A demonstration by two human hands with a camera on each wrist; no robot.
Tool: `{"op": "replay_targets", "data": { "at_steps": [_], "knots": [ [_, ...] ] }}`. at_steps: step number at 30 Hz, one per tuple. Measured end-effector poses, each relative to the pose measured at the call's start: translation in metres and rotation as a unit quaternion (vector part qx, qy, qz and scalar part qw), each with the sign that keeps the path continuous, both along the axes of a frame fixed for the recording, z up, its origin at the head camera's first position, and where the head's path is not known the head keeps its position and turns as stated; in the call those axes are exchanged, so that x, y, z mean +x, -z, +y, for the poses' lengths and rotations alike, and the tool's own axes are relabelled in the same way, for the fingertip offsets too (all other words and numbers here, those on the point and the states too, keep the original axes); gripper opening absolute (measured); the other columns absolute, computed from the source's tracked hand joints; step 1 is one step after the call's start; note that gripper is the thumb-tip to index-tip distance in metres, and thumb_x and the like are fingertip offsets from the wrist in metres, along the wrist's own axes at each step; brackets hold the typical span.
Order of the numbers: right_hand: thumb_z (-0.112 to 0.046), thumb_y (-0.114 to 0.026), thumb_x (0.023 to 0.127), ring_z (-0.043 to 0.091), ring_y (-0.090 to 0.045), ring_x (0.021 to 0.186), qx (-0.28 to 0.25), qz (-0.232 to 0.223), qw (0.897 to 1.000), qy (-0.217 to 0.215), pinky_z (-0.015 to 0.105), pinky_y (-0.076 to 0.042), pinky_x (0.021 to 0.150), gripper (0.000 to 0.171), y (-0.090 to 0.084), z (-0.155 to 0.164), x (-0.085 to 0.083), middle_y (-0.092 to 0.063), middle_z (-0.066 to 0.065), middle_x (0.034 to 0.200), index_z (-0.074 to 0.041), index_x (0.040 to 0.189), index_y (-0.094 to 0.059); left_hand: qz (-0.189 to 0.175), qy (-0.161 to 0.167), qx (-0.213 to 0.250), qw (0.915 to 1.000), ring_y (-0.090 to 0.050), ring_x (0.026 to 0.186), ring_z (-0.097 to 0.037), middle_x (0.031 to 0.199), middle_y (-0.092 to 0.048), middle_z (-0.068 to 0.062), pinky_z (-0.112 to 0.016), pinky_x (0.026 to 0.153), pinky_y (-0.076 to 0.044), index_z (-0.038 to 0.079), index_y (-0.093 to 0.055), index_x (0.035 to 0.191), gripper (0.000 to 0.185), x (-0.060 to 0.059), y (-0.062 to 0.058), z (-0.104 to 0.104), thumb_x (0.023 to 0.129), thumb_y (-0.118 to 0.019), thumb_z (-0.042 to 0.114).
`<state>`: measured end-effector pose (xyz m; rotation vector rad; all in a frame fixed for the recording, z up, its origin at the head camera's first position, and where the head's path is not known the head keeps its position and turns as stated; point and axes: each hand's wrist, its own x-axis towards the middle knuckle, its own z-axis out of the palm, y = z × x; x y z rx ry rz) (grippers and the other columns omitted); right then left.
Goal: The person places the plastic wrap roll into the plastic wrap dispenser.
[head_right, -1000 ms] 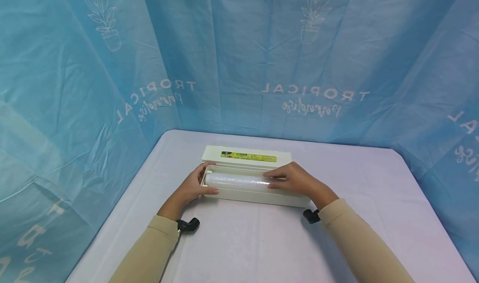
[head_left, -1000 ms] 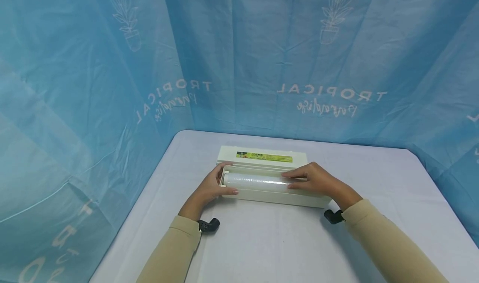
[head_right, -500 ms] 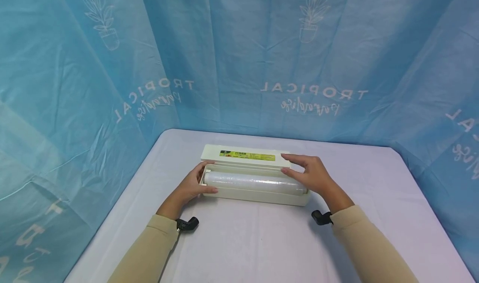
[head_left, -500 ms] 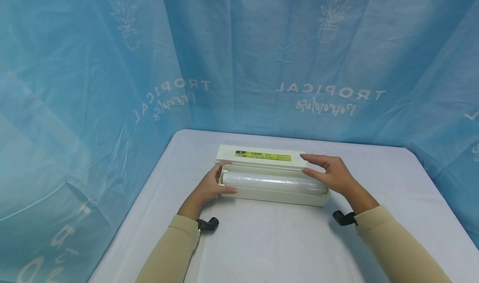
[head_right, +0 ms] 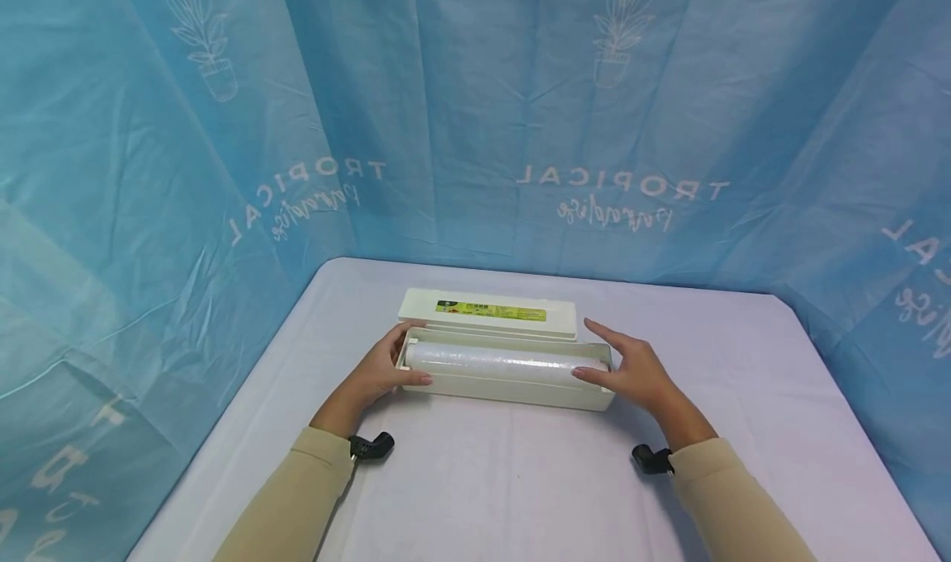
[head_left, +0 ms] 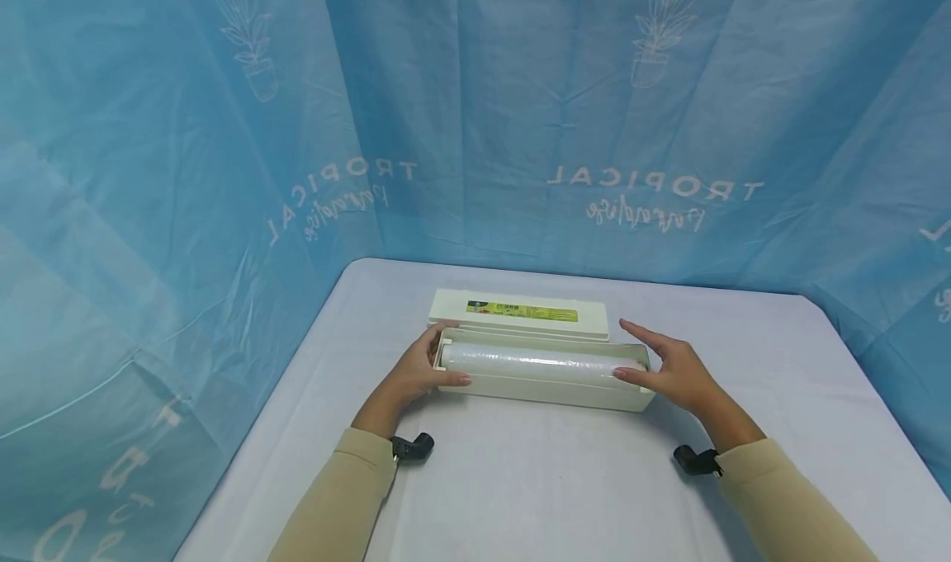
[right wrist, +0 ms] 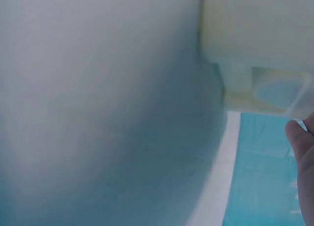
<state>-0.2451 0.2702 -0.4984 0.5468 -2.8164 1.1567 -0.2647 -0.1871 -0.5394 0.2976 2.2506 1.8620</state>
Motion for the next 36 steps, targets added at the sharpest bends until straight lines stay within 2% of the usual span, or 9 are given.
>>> {"op": "replay_targets", "data": {
  "at_steps": [15,20,29,36],
  "knots": [
    [-0.039,-0.099,0.074,0.048,-0.039,0.145,-0.019,-0.019,0.999,-0.020,0.070,-0.036,0.110,0.104,0.013,0.012,0.006,-0.045,0.021,0.159,-0.008,0.159,-0.047,0.006,-0.005,-0.003,1.0000,-0.064,0.117,-0.031,0.140,-0.059,-0.007,-0.044,0.094,-0.058,0.022,-0.044,0.158,0.107,0.001,0.000,0.001,0.069,-0.102,0.014],
    [-0.038,-0.101,0.070,0.048,-0.045,0.141,-0.027,-0.021,0.999,-0.019,0.066,-0.039,0.109,0.108,0.016,0.016,0.008,-0.046,0.020,0.158,-0.007,0.158,-0.048,0.006,-0.005,-0.004,1.0000,-0.064,0.116,-0.030,0.139,-0.060,-0.007,-0.043,0.094,-0.058,0.022,-0.044,0.159,0.109,0.001,0.000,0.001,0.067,-0.103,0.017],
    [-0.040,-0.099,0.073,0.046,-0.046,0.141,-0.035,-0.055,0.998,-0.018,0.069,-0.037,0.108,0.109,0.021,0.021,0.010,-0.045,0.019,0.159,-0.004,0.160,-0.044,0.005,0.000,-0.002,1.0000,-0.064,0.117,-0.031,0.140,-0.059,-0.008,-0.043,0.093,-0.058,0.021,-0.042,0.160,0.110,0.001,0.001,0.000,0.068,-0.102,0.016],
    [-0.039,-0.099,0.075,0.044,-0.048,0.140,-0.045,-0.068,0.997,-0.018,0.067,-0.038,0.109,0.112,0.022,0.021,0.011,-0.044,0.021,0.159,-0.003,0.162,-0.038,0.012,0.004,-0.007,0.9999,-0.064,0.117,-0.031,0.141,-0.059,-0.007,-0.044,0.093,-0.058,0.019,-0.041,0.161,0.111,0.002,0.000,0.000,0.069,-0.102,0.017]
  ]
}}
